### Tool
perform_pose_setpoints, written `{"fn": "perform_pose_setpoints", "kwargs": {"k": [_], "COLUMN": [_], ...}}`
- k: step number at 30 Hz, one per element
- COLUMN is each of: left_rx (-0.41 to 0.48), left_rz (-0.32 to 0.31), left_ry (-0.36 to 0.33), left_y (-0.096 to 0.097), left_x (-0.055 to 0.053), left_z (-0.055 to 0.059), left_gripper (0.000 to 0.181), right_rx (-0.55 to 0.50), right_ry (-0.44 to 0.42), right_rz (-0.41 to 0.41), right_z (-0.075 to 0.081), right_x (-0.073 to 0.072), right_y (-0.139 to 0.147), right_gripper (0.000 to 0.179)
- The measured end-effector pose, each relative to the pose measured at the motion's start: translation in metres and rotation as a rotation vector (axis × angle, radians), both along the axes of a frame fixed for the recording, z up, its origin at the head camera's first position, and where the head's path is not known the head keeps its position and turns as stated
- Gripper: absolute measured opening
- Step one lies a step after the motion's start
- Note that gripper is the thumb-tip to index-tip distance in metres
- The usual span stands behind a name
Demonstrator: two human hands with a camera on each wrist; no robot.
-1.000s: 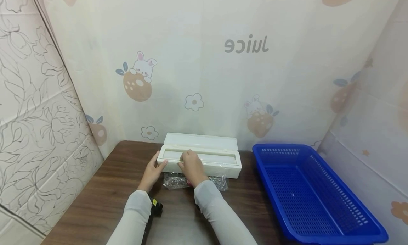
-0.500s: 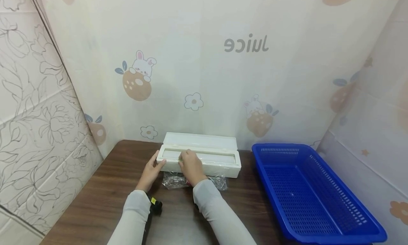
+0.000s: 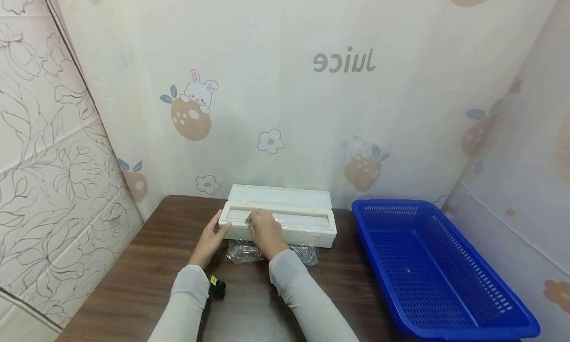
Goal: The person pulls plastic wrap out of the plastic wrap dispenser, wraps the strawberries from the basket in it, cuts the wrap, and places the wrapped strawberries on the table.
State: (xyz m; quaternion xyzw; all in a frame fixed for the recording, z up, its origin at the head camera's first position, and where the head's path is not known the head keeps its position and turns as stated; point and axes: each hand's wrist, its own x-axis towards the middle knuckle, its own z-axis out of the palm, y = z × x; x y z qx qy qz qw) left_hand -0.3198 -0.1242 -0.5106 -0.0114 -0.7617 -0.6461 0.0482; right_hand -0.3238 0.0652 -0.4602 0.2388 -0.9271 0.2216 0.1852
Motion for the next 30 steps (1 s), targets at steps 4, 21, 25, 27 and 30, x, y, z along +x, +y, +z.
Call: {"fn": "perform_pose_setpoints", "kwargs": {"k": [4, 21, 25, 27, 30], "left_rx": [0.0, -0.001, -0.008, -0.006, -0.006], "left_rz": [0.007, 0.039, 0.039, 0.039, 0.039], "left_ry": [0.002, -0.006, 0.008, 0.008, 0.01], "left_y": [0.0002, 0.0037, 0.0038, 0.0036, 0.0035], "left_x": [-0.0004, 0.0002, -0.0011, -0.0018, -0.0021], "left_z": [0.0, 0.0017, -0.0001, -0.0013, -0.0019], "left_gripper": [0.073, 0.08, 0.079, 0.078, 0.078], "right_rx": [0.004, 0.062, 0.075, 0.085, 0.106], "right_ry": [0.017, 0.074, 0.074, 0.072, 0.077], "right_rz": [0.007, 0.023, 0.02, 0.017, 0.011], "right_z": [-0.0001, -0.0002, 0.0004, 0.0006, 0.0012], "right_x": [-0.0001, -0.0016, -0.0008, -0.0003, 0.0002], "right_y": [-0.0001, -0.0021, -0.0025, -0.0028, -0.003], "right_gripper": [0.018, 0.028, 0.029, 0.03, 0.031]}}
